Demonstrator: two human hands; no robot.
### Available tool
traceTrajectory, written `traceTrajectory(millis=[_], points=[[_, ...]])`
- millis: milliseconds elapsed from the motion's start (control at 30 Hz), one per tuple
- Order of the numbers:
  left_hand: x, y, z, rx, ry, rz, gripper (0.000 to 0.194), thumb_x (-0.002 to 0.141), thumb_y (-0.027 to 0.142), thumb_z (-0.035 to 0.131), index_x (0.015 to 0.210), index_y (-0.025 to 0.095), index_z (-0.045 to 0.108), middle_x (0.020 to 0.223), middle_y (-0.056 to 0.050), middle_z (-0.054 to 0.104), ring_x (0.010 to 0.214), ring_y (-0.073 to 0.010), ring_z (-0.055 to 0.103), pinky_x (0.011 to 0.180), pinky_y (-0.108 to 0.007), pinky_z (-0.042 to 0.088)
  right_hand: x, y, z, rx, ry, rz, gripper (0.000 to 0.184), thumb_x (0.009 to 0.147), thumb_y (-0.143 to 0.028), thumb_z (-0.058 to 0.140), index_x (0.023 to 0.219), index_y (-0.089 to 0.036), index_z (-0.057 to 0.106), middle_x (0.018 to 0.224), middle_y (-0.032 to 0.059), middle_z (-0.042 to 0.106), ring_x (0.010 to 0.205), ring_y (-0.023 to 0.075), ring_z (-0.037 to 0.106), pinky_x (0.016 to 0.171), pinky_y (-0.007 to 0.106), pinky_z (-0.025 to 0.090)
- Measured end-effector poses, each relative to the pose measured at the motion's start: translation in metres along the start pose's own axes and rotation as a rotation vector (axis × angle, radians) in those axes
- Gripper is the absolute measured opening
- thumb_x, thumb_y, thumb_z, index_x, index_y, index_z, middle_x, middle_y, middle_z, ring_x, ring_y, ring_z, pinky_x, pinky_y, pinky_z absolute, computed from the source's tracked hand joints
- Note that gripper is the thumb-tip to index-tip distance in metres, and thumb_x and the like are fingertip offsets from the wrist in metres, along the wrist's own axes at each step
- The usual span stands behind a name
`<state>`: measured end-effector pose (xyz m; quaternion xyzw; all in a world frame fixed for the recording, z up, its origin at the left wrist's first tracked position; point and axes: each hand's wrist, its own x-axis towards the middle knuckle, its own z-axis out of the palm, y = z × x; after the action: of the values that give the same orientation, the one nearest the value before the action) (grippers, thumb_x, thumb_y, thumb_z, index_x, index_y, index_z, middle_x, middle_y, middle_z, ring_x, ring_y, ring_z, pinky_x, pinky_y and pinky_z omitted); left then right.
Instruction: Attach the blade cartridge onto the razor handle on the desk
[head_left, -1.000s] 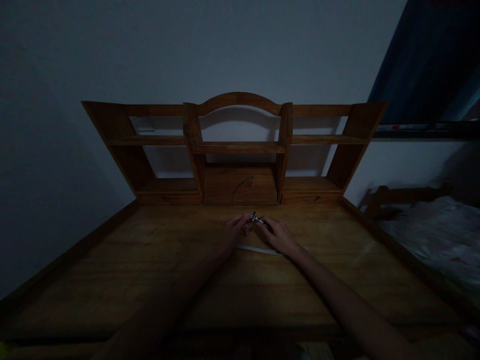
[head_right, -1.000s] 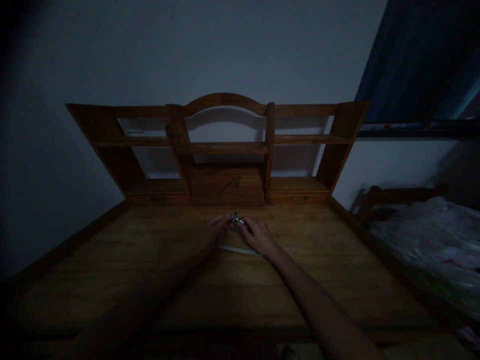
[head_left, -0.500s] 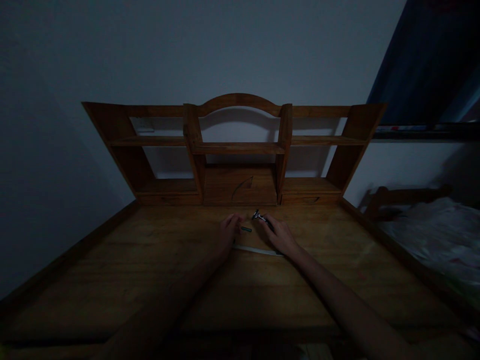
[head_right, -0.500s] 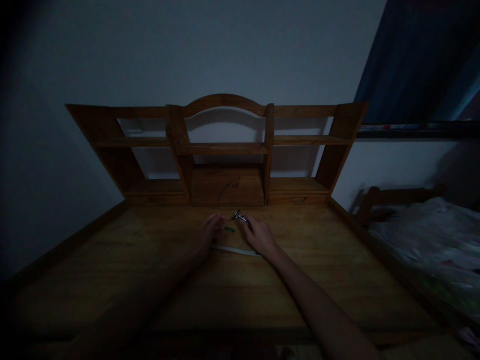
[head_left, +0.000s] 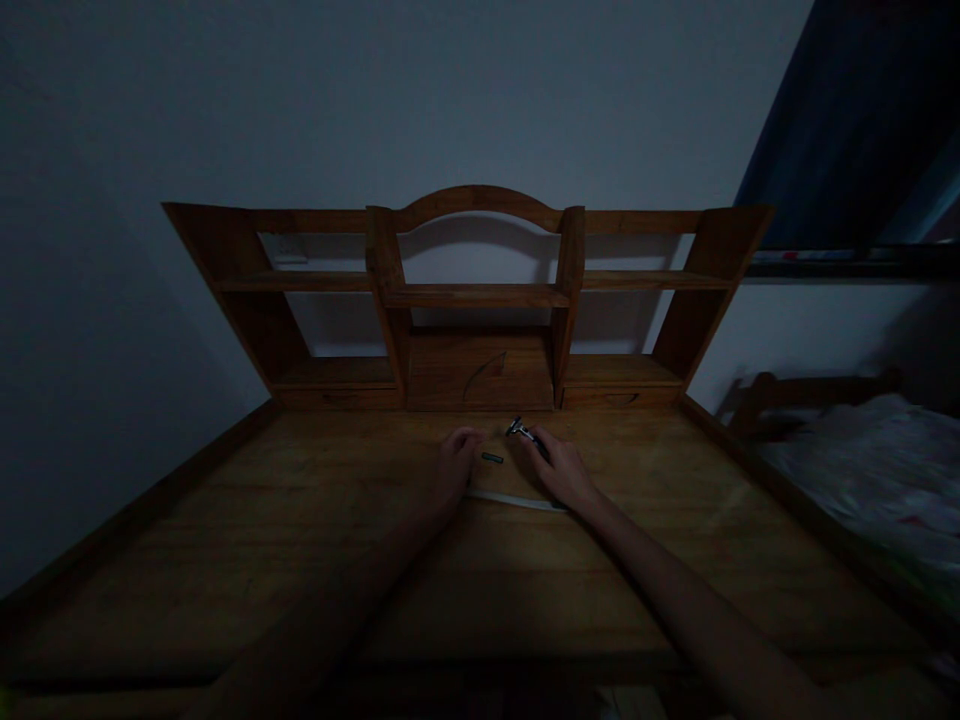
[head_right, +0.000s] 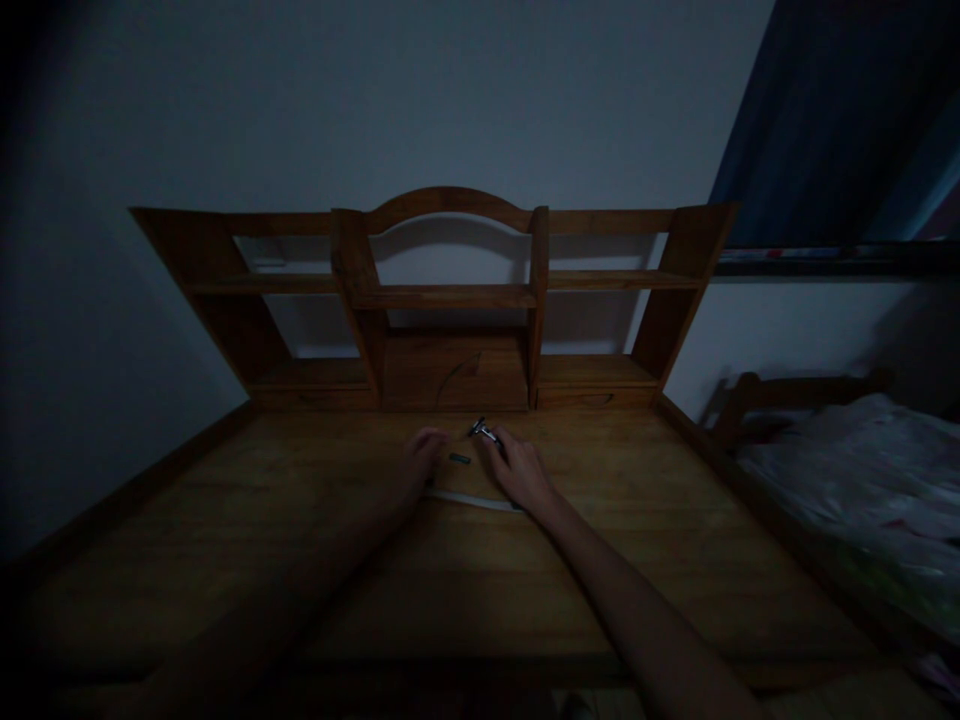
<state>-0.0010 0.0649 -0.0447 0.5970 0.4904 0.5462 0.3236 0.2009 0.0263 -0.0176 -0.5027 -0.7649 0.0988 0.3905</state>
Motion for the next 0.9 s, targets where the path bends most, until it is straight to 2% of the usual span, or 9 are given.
traceTrajectory(millis=[100, 167, 233, 333, 500, 600, 767, 833, 900], points=[[0.001, -0.006, 0.003, 0.251, -0.028, 0.145, 0.015, 0.081, 0.024, 0.054, 0.093, 0.019, 0.063, 0.098, -0.007, 0.066, 0.097, -0.0213, 0.057, 0.089, -0.036, 0.043, 0.0, -0.001, 0.0, -0.009, 0.0, 0.007, 0.033, 0.1, -0.043, 0.036, 0.109, -0.022, 0.06, 0.091, 0.0062, 0.071, 0.083, 0.0222, 0.067, 0.071, 0.027, 0.043], [-0.002, -0.008, 0.004, 0.427, -0.098, 0.241, 0.027, 0.078, 0.014, 0.056, 0.103, 0.02, 0.063, 0.108, -0.007, 0.064, 0.107, -0.0225, 0.053, 0.098, -0.039, 0.038, 0.0, -0.001, -0.001, -0.012, 0.001, 0.013, 0.033, 0.1, -0.043, 0.036, 0.109, -0.022, 0.06, 0.09, 0.0057, 0.071, 0.081, 0.0215, 0.067, 0.069, 0.026, 0.042], [-0.006, -0.008, 0.003, 0.543, -0.191, 0.305, 0.036, 0.077, 0.009, 0.054, 0.111, 0.021, 0.062, 0.114, -0.007, 0.062, 0.111, -0.0221, 0.051, 0.101, -0.039, 0.036, 0.0, -0.001, 0.0, -0.018, 0.0, 0.018, 0.033, 0.1, -0.043, 0.036, 0.109, -0.022, 0.06, 0.089, 0.005, 0.071, 0.08, 0.0211, 0.067, 0.068, 0.026, 0.042], [-0.01, -0.006, 0.001, 0.613, -0.281, 0.335, 0.036, 0.081, 0.01, 0.052, 0.114, 0.021, 0.062, 0.116, -0.007, 0.062, 0.109, -0.0214, 0.052, 0.1, -0.039, 0.038, 0.0, -0.001, 0.0, -0.018, -0.002, 0.022, 0.033, 0.099, -0.043, 0.037, 0.108, -0.022, 0.06, 0.085, 0.0043, 0.071, 0.077, 0.0207, 0.067, 0.067, 0.026, 0.041], [-0.008, -0.004, -0.001, 0.611, -0.304, 0.317, 0.02, 0.083, 0.015, 0.055, 0.097, 0.02, 0.069, 0.104, -0.006, 0.066, 0.102, -0.0225, 0.056, 0.096, -0.039, 0.04, 0.0, 0.0, 0.0, -0.013, 0.007, 0.019, 0.033, 0.099, -0.044, 0.036, 0.106, -0.022, 0.06, 0.085, 0.0043, 0.071, 0.076, 0.0208, 0.067, 0.067, 0.026, 0.041], [-0.005, -0.006, 0.001, 0.596, -0.309, 0.298, 0.017, 0.084, 0.018, 0.056, 0.095, 0.021, 0.069, 0.101, -0.005, 0.067, 0.1, -0.0223, 0.057, 0.095, -0.039, 0.04, 0.0, 0.001, 0.0, -0.003, 0.008, 0.027, 0.034, 0.099, -0.044, 0.035, 0.106, -0.022, 0.06, 0.086, 0.0047, 0.071, 0.077, 0.0207, 0.067, 0.068, 0.026, 0.042], [-0.003, -0.012, 0.006, 0.452, -0.199, 0.325, 0.019, 0.09, 0.027, 0.051, 0.096, 0.018, 0.066, 0.101, -0.008, 0.066, 0.099, -0.0212, 0.057, 0.093, -0.037, 0.043, 0.003, 0.006, 0.001, -0.015, 0.029, 0.03, 0.035, 0.099, -0.045, 0.036, 0.103, -0.021, 0.061, 0.085, 0.0048, 0.071, 0.075, 0.0203, 0.066, 0.066, 0.025, 0.04], [-0.002, -0.011, 0.008, 0.341, -0.173, 0.279, 0.022, 0.091, 0.031, 0.048, 0.097, 0.018, 0.065, 0.099, -0.007, 0.066, 0.096, -0.0199, 0.059, 0.089, -0.035, 0.045, 0.004, 0.01, 0.0, -0.03, 0.041, 0.036, 0.035, 0.099, -0.046, 0.036, 0.102, -0.021, 0.061, 0.083, 0.0044, 0.07, 0.073, 0.0199, 0.066, 0.064, 0.025, 0.039], [0.0, -0.007, 0.01, 0.201, -0.196, 0.159, 0.025, 0.09, 0.036, 0.049, 0.098, 0.018, 0.064, 0.099, -0.006, 0.068, 0.093, -0.0185, 0.062, 0.085, -0.032, 0.047, 0.005, 0.014, -0.001, -0.054, 0.064, 0.047, 0.036, 0.099, -0.046, 0.036, 0.101, -0.021, 0.061, 0.082, 0.0044, 0.07, 0.072, 0.0197, 0.065, 0.062, 0.025, 0.038]])
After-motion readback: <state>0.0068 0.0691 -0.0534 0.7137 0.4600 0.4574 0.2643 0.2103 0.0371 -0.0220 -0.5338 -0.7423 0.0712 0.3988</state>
